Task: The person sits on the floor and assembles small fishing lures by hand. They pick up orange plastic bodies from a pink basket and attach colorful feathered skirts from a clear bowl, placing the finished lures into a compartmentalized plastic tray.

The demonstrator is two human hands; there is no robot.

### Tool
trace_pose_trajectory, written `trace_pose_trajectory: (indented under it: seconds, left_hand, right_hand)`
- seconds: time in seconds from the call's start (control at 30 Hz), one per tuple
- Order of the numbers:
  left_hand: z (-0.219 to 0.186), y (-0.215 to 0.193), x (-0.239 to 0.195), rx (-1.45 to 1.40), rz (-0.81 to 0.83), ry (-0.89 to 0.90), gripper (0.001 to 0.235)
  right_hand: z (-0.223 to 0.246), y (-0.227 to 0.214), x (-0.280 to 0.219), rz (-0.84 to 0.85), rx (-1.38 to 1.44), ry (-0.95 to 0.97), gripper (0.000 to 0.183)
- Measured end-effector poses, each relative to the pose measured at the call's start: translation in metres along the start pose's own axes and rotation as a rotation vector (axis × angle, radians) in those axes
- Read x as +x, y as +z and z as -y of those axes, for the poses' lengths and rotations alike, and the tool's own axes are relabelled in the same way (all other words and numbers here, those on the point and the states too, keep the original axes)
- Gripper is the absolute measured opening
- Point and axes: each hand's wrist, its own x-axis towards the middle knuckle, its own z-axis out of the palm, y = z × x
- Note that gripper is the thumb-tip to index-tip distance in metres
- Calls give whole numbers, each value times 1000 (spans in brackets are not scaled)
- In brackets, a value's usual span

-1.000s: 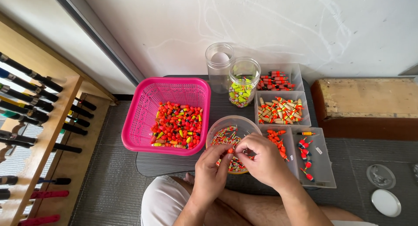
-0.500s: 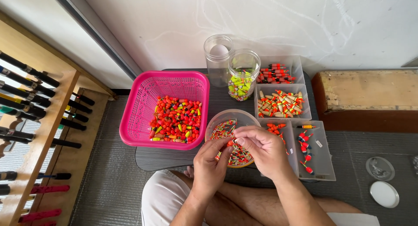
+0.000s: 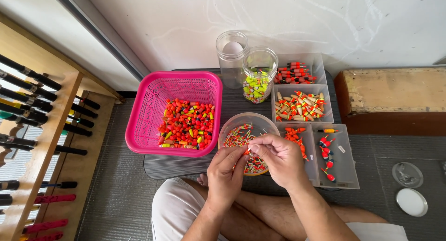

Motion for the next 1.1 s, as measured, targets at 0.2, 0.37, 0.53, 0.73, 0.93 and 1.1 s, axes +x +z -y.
trace_pose_trajectory:
  seconds: [0.2, 0.37, 0.53, 0.73, 0.93, 1.1]
  left_hand:
    - [-11, 1, 2, -1, -10, 6, 16]
    - [-13, 0, 4, 24, -37, -77, 18]
    - [-8, -1, 4, 9, -34, -122, 18]
    - [-6, -5, 2, -11, -13, -124, 18]
    - [0, -6, -1, -17, 20, -116, 19]
    - [3, -6, -2, -33, 10, -122, 18]
  right_hand:
    - [9, 0, -4, 1, 11, -49, 8]
    - [8, -5, 6, -105, -189, -207, 7]
    - [12, -7, 26, 15, -459, -323, 6]
    - [-8, 2, 55, 498, -1079, -89, 32]
    - [0, 33, 70, 1040, -1494, 383, 9]
    - [-29, 30, 67, 993, -1349, 212, 17]
